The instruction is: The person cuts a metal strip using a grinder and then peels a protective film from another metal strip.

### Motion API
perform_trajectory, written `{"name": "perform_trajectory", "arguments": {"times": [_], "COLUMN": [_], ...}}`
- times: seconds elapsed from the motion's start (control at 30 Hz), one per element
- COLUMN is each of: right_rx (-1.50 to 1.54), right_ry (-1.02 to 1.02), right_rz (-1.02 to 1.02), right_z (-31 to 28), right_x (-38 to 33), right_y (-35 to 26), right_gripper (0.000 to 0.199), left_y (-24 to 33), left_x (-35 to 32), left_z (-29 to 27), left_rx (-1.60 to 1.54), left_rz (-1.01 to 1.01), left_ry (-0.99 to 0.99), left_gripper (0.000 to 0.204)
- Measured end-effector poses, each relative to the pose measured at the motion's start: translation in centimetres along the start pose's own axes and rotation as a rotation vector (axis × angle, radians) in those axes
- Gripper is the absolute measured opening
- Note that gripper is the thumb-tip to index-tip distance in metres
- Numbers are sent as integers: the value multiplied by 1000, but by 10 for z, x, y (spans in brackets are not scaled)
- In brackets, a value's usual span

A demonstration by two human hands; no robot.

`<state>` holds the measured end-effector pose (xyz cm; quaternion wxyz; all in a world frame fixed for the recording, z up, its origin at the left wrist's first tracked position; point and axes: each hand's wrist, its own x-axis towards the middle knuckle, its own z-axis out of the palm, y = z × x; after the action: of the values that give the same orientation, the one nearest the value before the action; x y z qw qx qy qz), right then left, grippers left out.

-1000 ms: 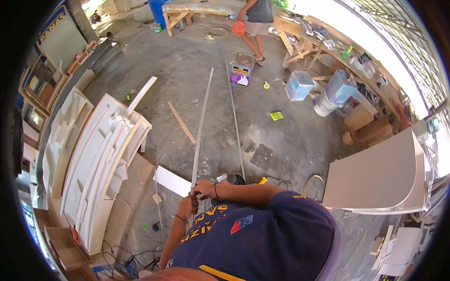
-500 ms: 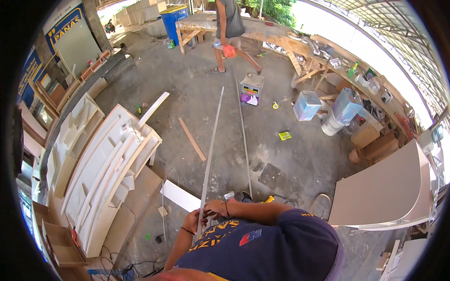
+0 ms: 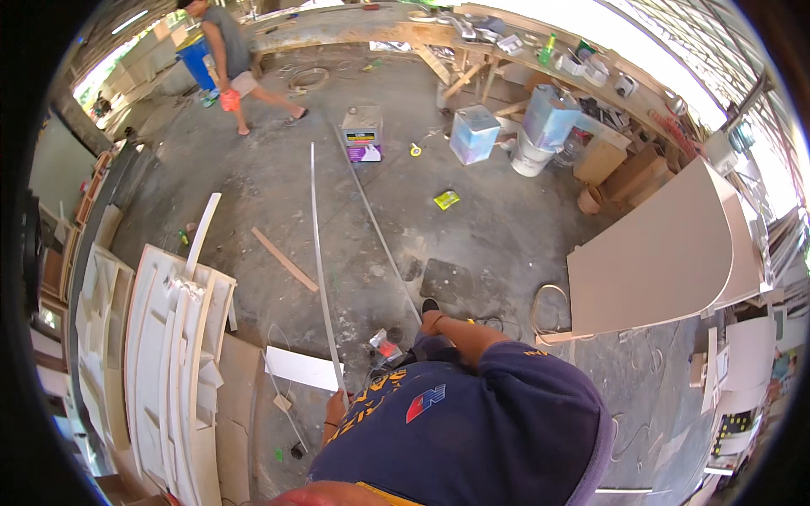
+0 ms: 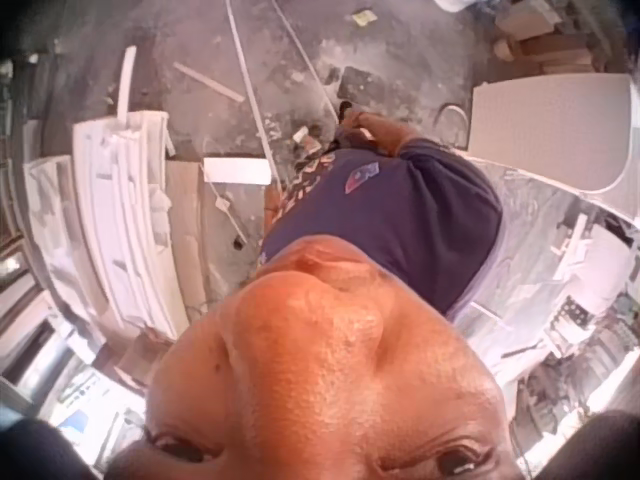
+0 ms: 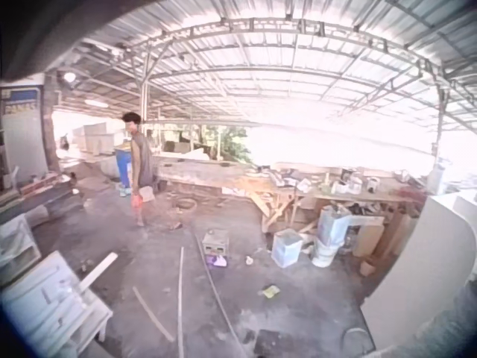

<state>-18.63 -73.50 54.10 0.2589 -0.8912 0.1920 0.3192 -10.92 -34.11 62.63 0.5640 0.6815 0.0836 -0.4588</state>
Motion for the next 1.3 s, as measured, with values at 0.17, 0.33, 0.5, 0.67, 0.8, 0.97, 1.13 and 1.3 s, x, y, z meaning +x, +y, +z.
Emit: {"name": "perform_trajectory", "arguments": {"times": [0.17,0.33,0.5,0.67,0.8,0.97,1.13,1.3], "right_rx": [165,288,1264,1186,1317,1126,1115,1054], "right_ry": [98,93,181,272,465,523,225,-107], "right_rz": [377,345,596,513,396,102,-109,-202], "right_z": [-29,-71,-107,-208,-297,-360,-342,-316], "right_x": [-26,-23,6,-2,27,42,67,73], "right_y": [139,268,292,282,290,216,131,40], "right_gripper": [34,42,47,56,64,59,48,45], "left_y": [-2,-40,29,71,121,200,228,258], "left_x": [11,69,48,68,89,79,95,116], "left_z": [10,45,100,113,130,153,155,160], "left_rx": [633,682,420,311,102,-112,-282,-364], "left_rz": [172,28,46,66,-4,-117,-118,-112], "left_ry": [187,471,533,429,454,399,292,271], "left_gripper": [47,62,62,60,56,42,38,36]}}
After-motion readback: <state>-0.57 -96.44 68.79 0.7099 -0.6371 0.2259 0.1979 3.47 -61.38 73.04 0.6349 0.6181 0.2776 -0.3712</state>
